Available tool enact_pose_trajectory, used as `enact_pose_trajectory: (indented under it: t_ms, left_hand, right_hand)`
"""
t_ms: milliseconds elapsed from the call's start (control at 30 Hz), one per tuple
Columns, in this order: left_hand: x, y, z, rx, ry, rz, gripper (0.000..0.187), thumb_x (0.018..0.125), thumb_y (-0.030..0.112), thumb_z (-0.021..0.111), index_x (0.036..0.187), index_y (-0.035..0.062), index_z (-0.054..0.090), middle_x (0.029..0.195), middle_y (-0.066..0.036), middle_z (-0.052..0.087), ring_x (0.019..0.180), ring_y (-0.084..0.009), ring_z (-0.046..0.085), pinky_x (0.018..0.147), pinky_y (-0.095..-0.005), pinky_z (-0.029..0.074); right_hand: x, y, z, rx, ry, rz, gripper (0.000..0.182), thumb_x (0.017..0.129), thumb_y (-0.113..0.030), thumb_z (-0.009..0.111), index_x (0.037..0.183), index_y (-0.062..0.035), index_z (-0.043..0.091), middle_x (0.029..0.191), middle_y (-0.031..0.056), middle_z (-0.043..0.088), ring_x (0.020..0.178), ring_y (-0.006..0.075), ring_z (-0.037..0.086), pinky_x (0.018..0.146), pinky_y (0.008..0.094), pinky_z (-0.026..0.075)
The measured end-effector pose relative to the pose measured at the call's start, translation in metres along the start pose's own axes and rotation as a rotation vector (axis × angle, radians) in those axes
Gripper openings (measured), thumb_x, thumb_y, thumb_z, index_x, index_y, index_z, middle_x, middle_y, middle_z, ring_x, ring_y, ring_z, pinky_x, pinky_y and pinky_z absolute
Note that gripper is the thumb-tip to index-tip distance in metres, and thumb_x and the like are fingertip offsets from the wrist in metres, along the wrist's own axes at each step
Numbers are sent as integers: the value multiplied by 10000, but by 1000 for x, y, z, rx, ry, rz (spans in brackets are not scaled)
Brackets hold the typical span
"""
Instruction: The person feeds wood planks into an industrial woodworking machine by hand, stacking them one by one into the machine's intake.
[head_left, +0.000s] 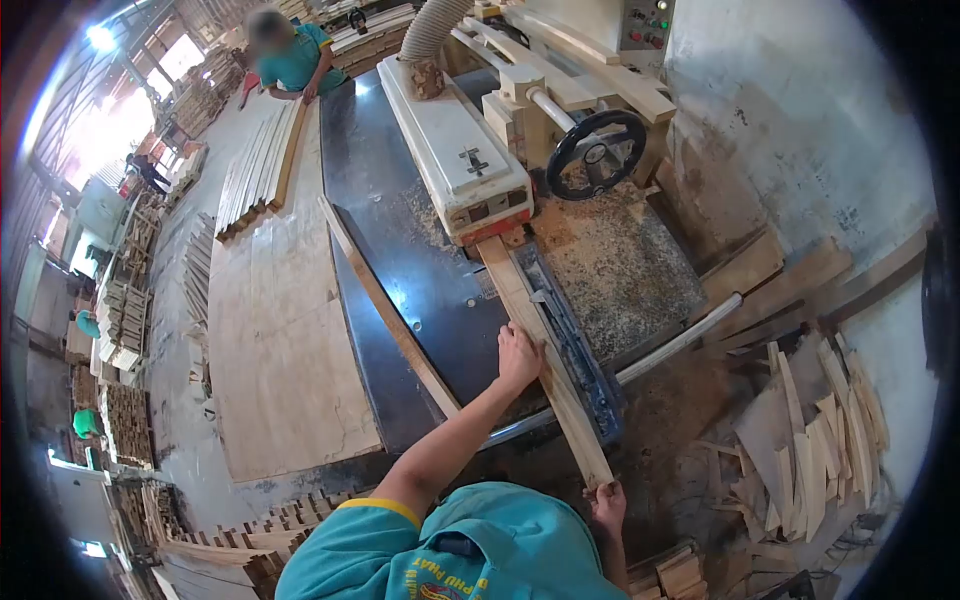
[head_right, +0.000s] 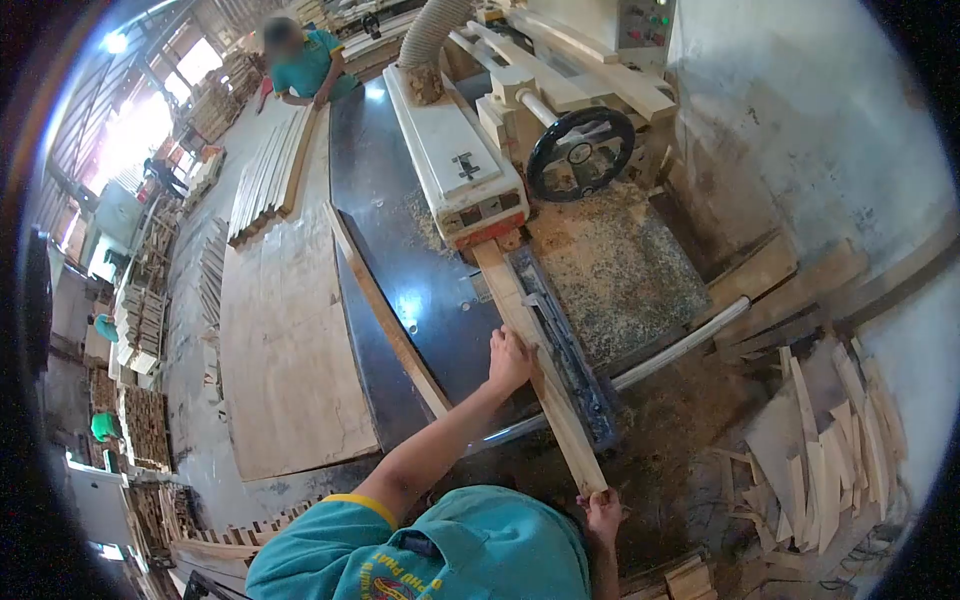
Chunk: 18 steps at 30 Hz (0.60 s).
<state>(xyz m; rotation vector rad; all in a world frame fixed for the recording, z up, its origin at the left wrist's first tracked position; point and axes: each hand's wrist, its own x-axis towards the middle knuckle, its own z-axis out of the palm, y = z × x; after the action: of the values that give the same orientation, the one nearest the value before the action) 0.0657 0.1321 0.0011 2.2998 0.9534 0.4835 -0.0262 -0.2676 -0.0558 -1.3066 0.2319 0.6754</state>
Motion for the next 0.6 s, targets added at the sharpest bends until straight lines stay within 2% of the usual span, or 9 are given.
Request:
enact_pose_trajectory:
  t_ms: [67,100,167,200,267,367,467,567,600]
  left_hand:
    - [18,-8,-3,-6,-27,-17,607,870,202,733,1228,-162,404,1135,-318,489,1075,-484,505,935,-516,444]
    - [26,-12,-4,-1,-27,-5,620,866,204,738,1236,-161,401,1141,-321,487,1076,-485,504,939,-519,442]
    - [44,-21,-6,-10,-47,-7,647,863,223,749,1251,-160,399,1161,-327,485,1093,-485,502,967,-523,434]
    - [53,-23,-10,-10,-49,-9,647,863,223,749,1251,-160,399,1161,-327,485,1093,-485,502,967,-523,434]
    - [69,-24,-19,8,-60,-39,662,871,248,751,1248,-170,402,1177,-328,489,1113,-487,504,989,-514,433]
    - [93,-32,-23,27,-58,-60,683,880,279,749,1265,-171,408,1210,-328,496,1155,-484,499,1014,-504,428]
    - [121,-50,-23,39,-52,-62,704,886,300,744,1282,-177,411,1242,-340,493,1161,-481,503,1019,-501,427]
    - [148,-75,-15,53,2,-8,603,922,392,690,1245,-79,498,1215,-327,527,1161,-510,496,1025,-547,407]
    - [154,-74,-21,49,2,-11,603,922,392,690,1245,-79,498,1215,-327,527,1161,-510,496,1025,-547,407]
  right_hand:
    - [2,-18,25,-231,-10,3,306,1084,-261,491,1160,32,537,880,151,709,714,232,717,649,349,605]
    - [6,-19,30,-233,-6,9,306,1084,-261,491,1160,32,537,880,151,709,714,232,717,649,349,605]
    - [16,-23,43,-349,-147,76,458,1106,-373,399,1013,38,580,778,134,699,645,232,710,606,351,602]
    - [20,-28,52,-350,-147,78,458,1106,-373,399,1013,38,580,778,134,699,645,232,710,606,351,602]
    - [24,-44,77,-487,-149,102,557,1112,-416,343,881,24,594,707,124,681,606,226,699,583,354,601]
    - [32,-67,118,-460,-109,131,556,1114,-381,346,832,25,599,667,119,661,585,215,667,564,361,569]
    - [48,-62,139,-456,-46,131,558,1115,-370,332,802,7,598,610,98,622,538,204,635,537,354,550]
    - [65,-66,165,-505,-44,125,590,1112,-393,321,757,-16,604,583,89,618,527,203,636,511,344,529]
    - [70,-67,173,-510,-43,125,590,1112,-393,321,757,-16,604,583,89,618,527,203,636,511,344,529]
